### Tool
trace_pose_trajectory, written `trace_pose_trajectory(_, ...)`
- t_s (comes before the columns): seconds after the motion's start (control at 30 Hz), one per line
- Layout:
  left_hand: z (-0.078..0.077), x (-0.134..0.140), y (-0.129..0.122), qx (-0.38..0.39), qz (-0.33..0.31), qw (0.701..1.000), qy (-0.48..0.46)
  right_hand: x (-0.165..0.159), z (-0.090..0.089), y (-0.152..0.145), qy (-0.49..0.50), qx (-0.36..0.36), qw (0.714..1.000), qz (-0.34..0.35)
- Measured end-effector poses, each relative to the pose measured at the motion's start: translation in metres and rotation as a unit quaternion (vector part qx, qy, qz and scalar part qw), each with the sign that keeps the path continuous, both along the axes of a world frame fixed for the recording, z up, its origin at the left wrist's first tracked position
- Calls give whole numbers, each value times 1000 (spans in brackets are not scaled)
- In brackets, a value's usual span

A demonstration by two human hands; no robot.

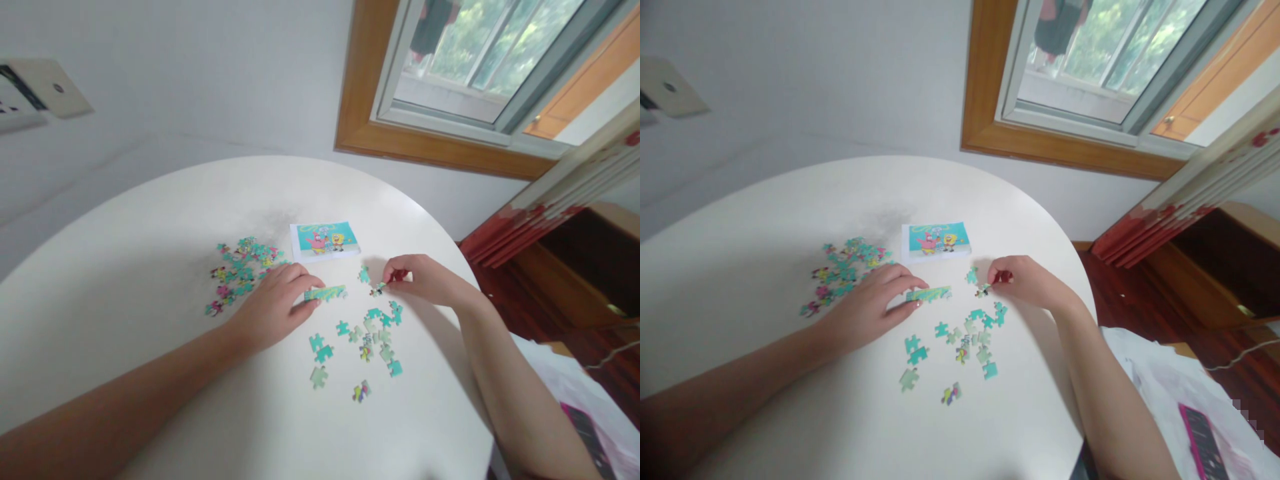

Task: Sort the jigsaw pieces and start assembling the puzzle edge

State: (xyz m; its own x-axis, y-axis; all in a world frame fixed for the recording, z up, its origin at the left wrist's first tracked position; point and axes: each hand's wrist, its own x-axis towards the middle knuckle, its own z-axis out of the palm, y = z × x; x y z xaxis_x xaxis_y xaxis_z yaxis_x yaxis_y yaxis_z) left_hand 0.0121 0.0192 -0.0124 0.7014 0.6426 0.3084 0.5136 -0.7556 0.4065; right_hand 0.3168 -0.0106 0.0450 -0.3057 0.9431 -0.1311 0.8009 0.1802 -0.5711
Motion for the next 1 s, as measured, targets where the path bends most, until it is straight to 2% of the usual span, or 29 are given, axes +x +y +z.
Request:
trace_pose_trajectory(0.23, 1, -1, 0, -1, 3, 1000, 9, -10, 0, 0, 86, 16, 996, -15)
trace_pose_trajectory(0.47, 1, 0, 0, -1, 6, 1000, 8, -33, -19, 3, 160, -35, 986, 2)
trace_pose_trajectory(0.67, 2, 0, -2, -7, 8, 1000, 10, -38, -25, 2, 218, -87, 972, 23)
trace_pose_trajectory(0.87, 3, -1, -3, -6, 9, 1000, 11, -40, -25, 2, 211, -84, 974, 11)
trace_pose_trajectory(1.0, 4, -1, -4, -7, 9, 1000, 12, -41, -22, 2, 179, -53, 982, 9)
